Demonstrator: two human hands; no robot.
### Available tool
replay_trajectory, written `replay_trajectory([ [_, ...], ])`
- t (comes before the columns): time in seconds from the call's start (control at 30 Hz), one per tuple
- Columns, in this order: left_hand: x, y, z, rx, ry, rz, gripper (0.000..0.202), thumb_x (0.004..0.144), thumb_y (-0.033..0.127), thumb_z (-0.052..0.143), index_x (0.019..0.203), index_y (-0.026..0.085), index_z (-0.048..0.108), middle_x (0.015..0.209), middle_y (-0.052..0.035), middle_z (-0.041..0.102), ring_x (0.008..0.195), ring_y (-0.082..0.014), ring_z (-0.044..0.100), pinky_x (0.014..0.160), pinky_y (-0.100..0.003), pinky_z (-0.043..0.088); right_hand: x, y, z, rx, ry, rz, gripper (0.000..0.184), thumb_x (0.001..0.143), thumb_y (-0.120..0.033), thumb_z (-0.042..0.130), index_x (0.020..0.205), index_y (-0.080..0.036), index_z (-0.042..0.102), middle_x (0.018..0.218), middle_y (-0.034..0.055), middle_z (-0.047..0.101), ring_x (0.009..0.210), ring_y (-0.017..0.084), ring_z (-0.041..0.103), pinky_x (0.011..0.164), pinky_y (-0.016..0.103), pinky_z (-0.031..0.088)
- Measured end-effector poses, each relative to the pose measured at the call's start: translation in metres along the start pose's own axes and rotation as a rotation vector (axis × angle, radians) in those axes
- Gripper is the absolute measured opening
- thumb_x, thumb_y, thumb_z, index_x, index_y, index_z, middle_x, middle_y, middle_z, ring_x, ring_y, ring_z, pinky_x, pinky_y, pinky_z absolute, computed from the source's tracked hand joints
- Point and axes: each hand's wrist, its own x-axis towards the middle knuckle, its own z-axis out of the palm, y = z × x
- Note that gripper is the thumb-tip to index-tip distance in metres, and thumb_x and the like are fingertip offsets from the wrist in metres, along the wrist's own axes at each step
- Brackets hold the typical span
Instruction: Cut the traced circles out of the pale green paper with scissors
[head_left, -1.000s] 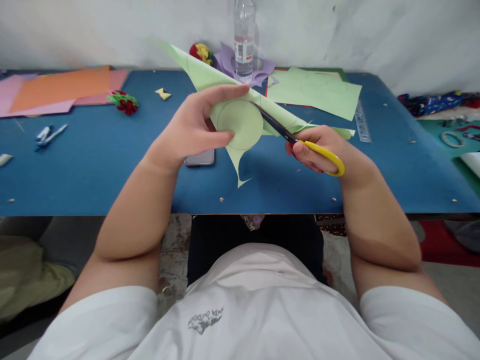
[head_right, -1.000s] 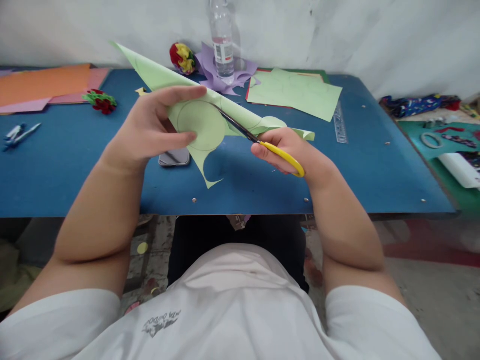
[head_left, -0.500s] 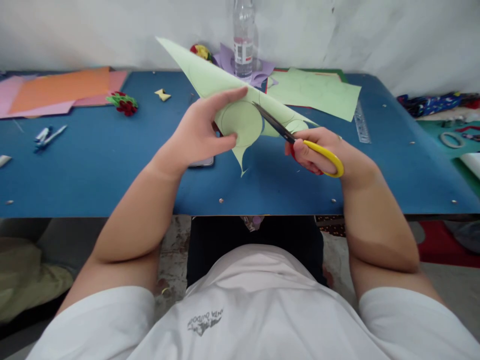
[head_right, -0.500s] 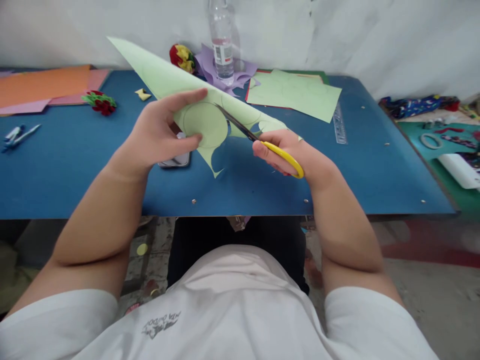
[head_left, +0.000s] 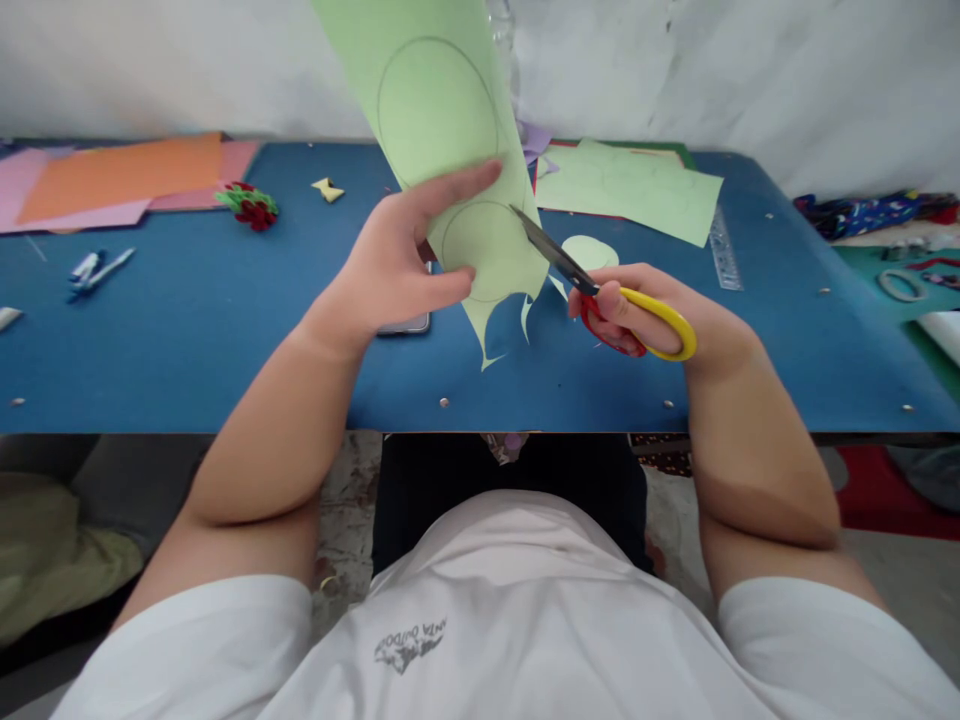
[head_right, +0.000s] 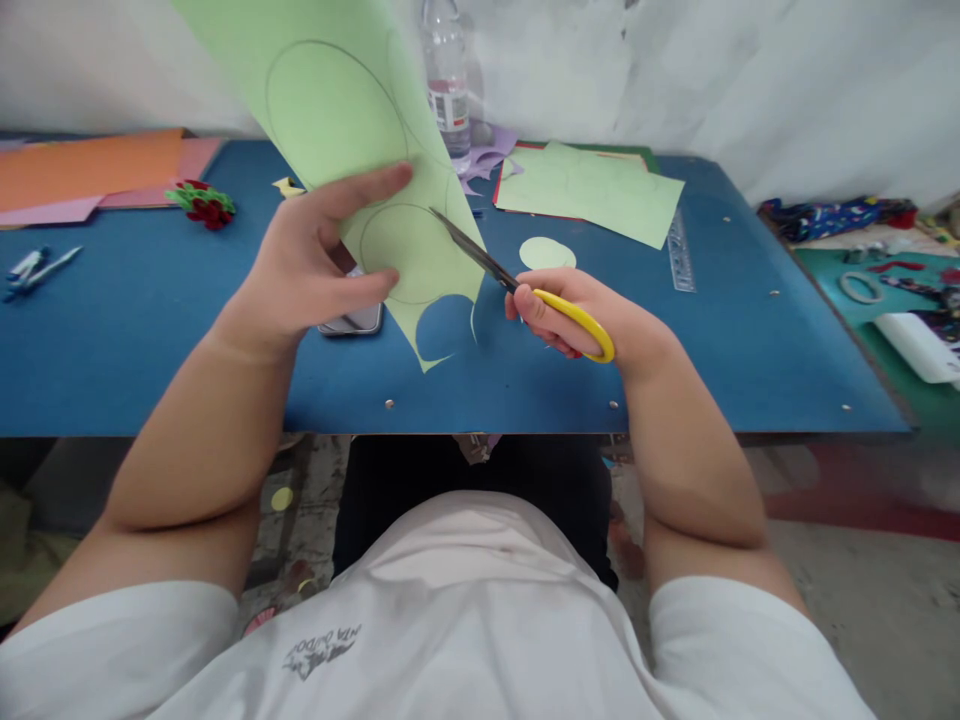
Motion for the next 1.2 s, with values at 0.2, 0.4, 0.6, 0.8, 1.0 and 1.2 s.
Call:
replay_trajectory([
  [0.2,-0.001,0.008,0.000,-0.041,0.042,-0.056,0.097,0.074,0.033,0.090,0.168,0.033,0.067,0.169,-0.0048,0.070,0.142,-0.0436,0.075,0.111,-0.054,0.072,0.000,0.002,0.002,0.024,-0.009,-0.005,0.082,0.089,-0.103,0.065,0.097,-0.022,0.071,0.064,-0.0031,0.047,0.051,0.014,0.044,0.045,0.032,0.035],
  [0.4,0.000,0.004,-0.006,-0.053,0.027,-0.005,0.101,0.072,0.033,0.093,0.168,0.037,0.063,0.170,-0.0028,0.068,0.147,-0.0414,0.070,0.110,-0.050,0.071,0.001,0.009,0.004,0.042,-0.057,-0.069,0.076,0.096,-0.098,0.063,0.104,-0.022,0.071,0.070,-0.0020,0.050,0.056,0.014,0.046,0.049,0.031,0.037],
  [0.6,0.001,0.009,0.007,-0.193,0.092,0.028,0.086,0.077,0.033,0.088,0.160,0.032,0.063,0.121,-0.0054,0.081,0.093,-0.0239,0.076,0.077,-0.040,0.065,0.005,0.010,0.011,0.015,-0.024,-0.097,0.076,0.097,-0.099,0.058,0.102,-0.023,0.067,0.069,-0.0023,0.051,0.055,0.015,0.049,0.050,0.032,0.039],
  [0.8,0.007,0.002,0.013,-0.119,0.295,0.059,0.049,0.086,0.048,0.094,0.129,0.029,0.081,0.127,-0.0046,0.085,0.113,-0.0281,0.076,0.098,-0.048,0.067,0.013,0.014,0.024,0.056,0.032,-0.107,0.077,0.095,-0.101,0.061,0.105,-0.024,0.067,0.064,-0.0049,0.049,0.050,0.015,0.048,0.049,0.032,0.040],
  [1.0,0.009,-0.008,0.011,-0.075,0.326,0.064,0.060,0.084,0.063,0.100,0.131,0.032,0.079,0.135,-0.0051,0.083,0.121,-0.0311,0.078,0.105,-0.055,0.072,0.020,0.020,0.034,0.083,0.042,-0.195,0.075,0.097,-0.097,0.063,0.105,-0.022,0.064,0.060,-0.0064,0.046,0.045,0.013,0.045,0.045,0.030,0.037],
  [1.2,0.009,-0.004,0.011,-0.110,0.322,0.040,0.062,0.076,0.054,0.102,0.131,0.034,0.081,0.138,-0.0035,0.085,0.127,-0.0378,0.082,0.108,-0.062,0.075,0.019,0.026,0.036,0.112,0.046,-0.219,0.076,0.101,-0.096,0.056,0.110,-0.021,0.066,0.067,-0.0046,0.048,0.048,0.013,0.047,0.045,0.030,0.041],
])
